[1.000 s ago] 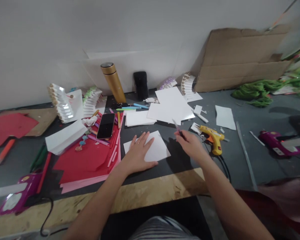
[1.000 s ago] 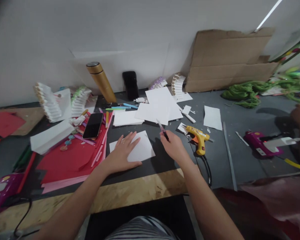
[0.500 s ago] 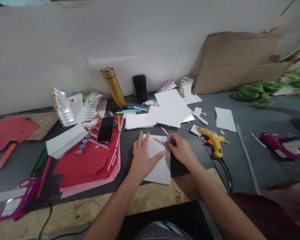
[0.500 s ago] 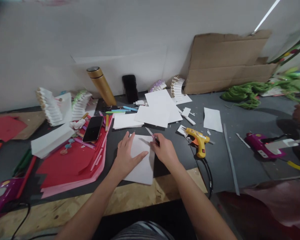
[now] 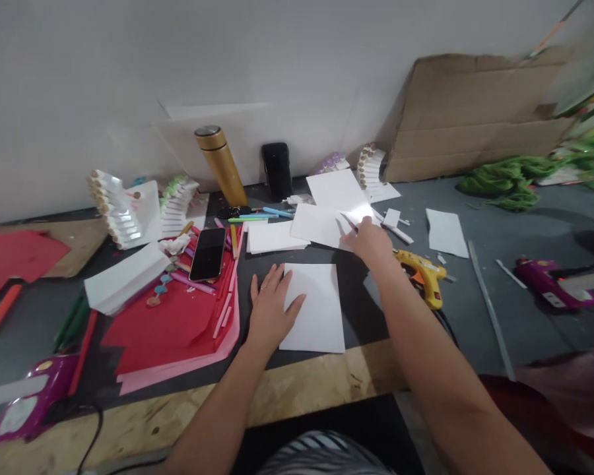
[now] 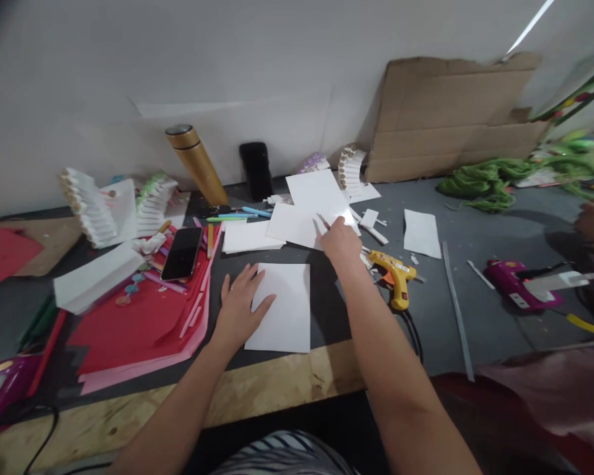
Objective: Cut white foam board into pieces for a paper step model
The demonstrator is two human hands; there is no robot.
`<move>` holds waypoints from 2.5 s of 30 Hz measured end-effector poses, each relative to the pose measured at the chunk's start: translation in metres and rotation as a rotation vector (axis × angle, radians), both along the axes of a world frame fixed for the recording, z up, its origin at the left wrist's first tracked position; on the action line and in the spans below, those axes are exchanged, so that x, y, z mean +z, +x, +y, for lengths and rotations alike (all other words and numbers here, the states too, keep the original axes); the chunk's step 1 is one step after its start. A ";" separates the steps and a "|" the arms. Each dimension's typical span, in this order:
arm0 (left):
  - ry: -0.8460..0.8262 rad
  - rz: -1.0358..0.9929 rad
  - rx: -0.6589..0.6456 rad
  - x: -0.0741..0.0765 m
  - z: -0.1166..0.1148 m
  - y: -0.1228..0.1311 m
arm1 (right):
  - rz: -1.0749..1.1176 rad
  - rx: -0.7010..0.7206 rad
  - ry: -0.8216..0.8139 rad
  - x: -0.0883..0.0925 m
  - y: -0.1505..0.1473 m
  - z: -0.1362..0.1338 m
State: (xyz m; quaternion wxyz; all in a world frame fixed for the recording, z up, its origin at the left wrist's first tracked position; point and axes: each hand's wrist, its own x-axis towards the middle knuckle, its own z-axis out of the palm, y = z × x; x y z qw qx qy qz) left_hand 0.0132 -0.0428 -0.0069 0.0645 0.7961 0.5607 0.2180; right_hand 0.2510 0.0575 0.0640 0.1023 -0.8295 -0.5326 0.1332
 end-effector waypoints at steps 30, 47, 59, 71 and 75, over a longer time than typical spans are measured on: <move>-0.080 -1.181 0.159 -0.006 0.028 -0.022 | 0.934 0.117 0.189 0.017 0.036 -0.078; -0.216 -0.777 -0.102 0.006 0.011 -0.010 | 0.842 0.243 0.116 -0.028 0.019 -0.085; -0.265 -0.190 -0.199 0.029 -0.029 -0.027 | 0.933 0.011 -0.071 -0.017 0.025 -0.173; -0.165 -0.008 -0.360 0.018 -0.042 -0.041 | 0.299 0.244 0.020 -0.032 0.033 -0.169; -0.003 -0.016 -0.248 0.007 -0.049 -0.042 | 0.178 0.345 -0.032 -0.031 0.008 -0.154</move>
